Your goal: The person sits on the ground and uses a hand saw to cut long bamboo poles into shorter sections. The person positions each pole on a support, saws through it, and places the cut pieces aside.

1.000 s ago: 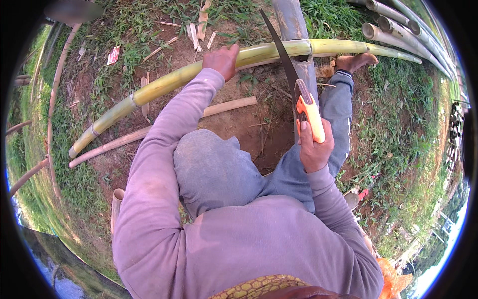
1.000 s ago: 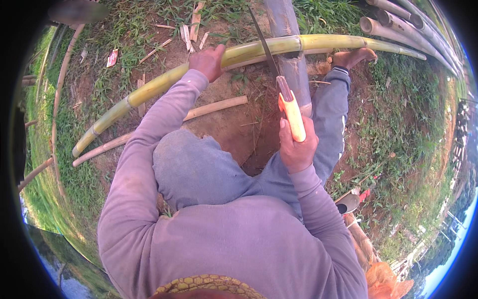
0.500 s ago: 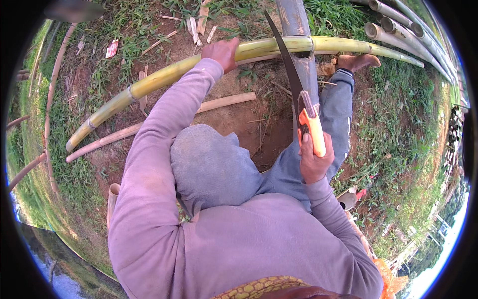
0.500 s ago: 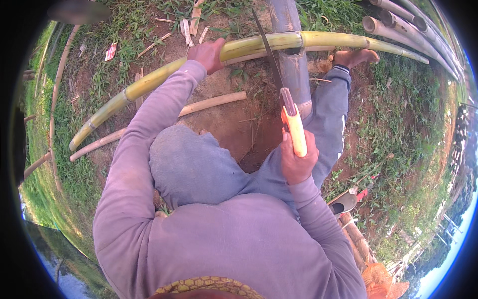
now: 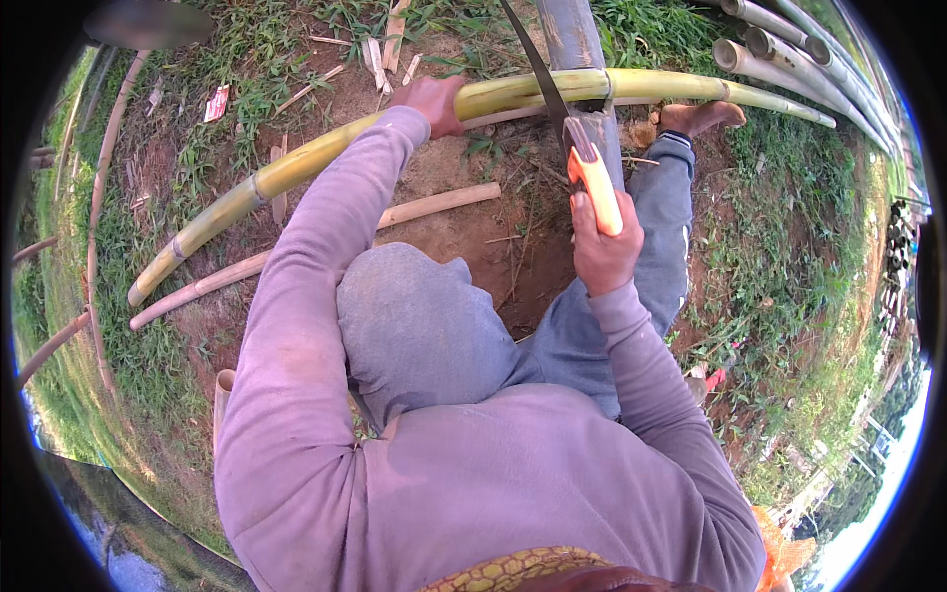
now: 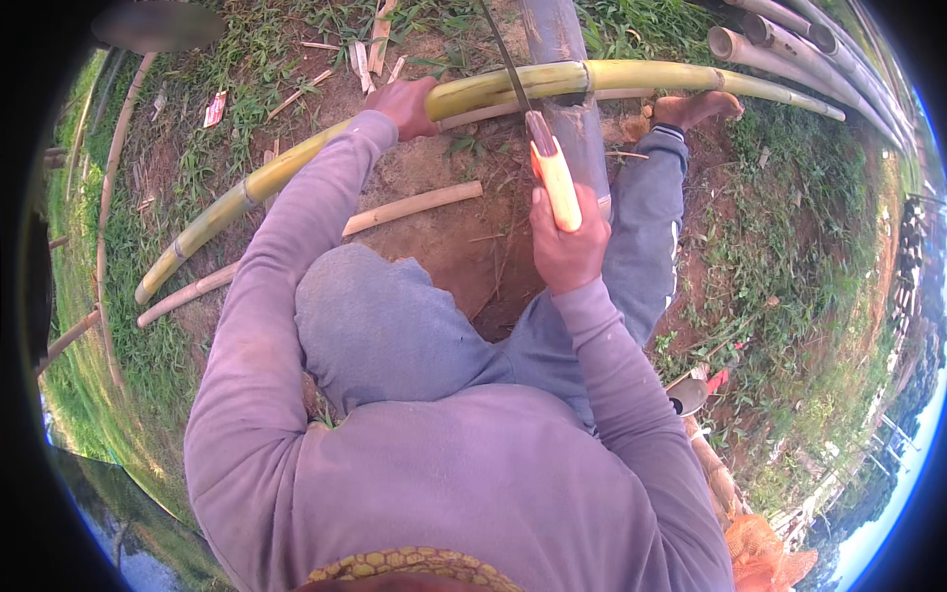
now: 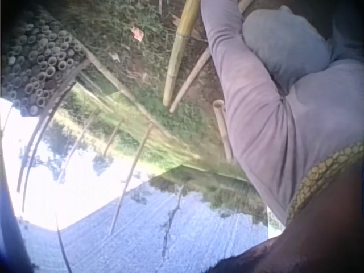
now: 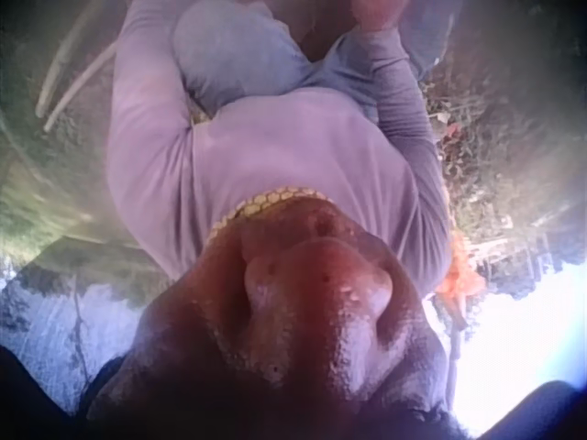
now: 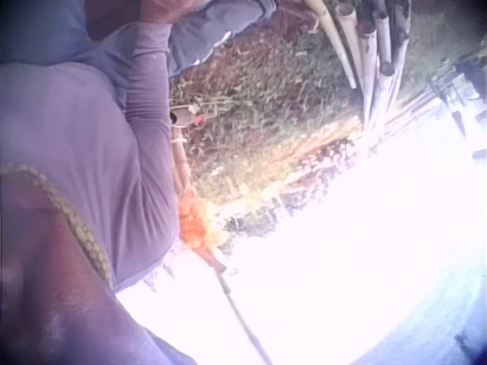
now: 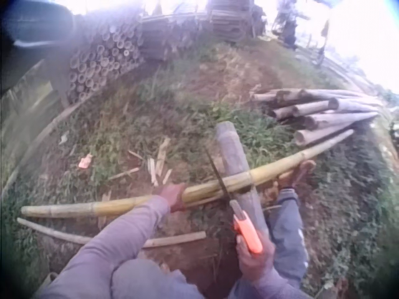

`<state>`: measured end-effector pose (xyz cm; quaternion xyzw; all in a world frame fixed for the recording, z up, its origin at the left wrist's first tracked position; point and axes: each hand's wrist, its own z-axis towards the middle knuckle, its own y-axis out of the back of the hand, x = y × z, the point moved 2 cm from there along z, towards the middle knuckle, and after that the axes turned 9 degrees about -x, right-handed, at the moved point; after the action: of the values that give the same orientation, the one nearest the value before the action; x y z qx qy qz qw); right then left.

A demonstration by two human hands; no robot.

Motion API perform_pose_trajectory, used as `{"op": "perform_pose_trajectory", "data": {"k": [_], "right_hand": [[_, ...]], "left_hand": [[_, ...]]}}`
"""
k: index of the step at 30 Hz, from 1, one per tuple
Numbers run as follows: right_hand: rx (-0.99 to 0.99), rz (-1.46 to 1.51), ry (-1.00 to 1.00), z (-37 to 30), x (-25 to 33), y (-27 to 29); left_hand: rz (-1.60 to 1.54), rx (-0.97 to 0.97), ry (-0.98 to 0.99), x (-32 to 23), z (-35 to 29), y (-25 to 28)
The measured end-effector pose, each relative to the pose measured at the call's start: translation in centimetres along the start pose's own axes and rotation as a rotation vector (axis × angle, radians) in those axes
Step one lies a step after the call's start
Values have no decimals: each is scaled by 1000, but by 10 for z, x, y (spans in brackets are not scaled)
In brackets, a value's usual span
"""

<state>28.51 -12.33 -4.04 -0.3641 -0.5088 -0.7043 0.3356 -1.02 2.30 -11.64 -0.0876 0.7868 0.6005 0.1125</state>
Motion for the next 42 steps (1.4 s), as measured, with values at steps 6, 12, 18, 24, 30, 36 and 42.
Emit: {"op": "perform_pose_trajectory", "data": {"k": [6, 12, 18, 24, 30, 36, 42], "right_hand": [[22, 109, -120, -8, -6, 10], [-6, 110, -105, -33, 8, 35], [-8, 79, -53, -8, -2, 15], [-9, 108, -98, -40, -3, 41], [0, 91, -25, -7, 0, 6], [-21, 91, -78, -30, -9, 24], [-20, 101, 25, -8, 3, 2]], "left_hand": [[-20, 53, 28, -3, -9, 15], [-92, 58, -15, 13, 4, 3], [-148, 123, -39, 11, 9, 6], [-215, 155, -27, 11, 10, 7], [-244, 115, -85, 30, 23, -9], [-239, 194, -59, 26, 21, -8], [-332, 139, -99, 36, 17, -14]]}}
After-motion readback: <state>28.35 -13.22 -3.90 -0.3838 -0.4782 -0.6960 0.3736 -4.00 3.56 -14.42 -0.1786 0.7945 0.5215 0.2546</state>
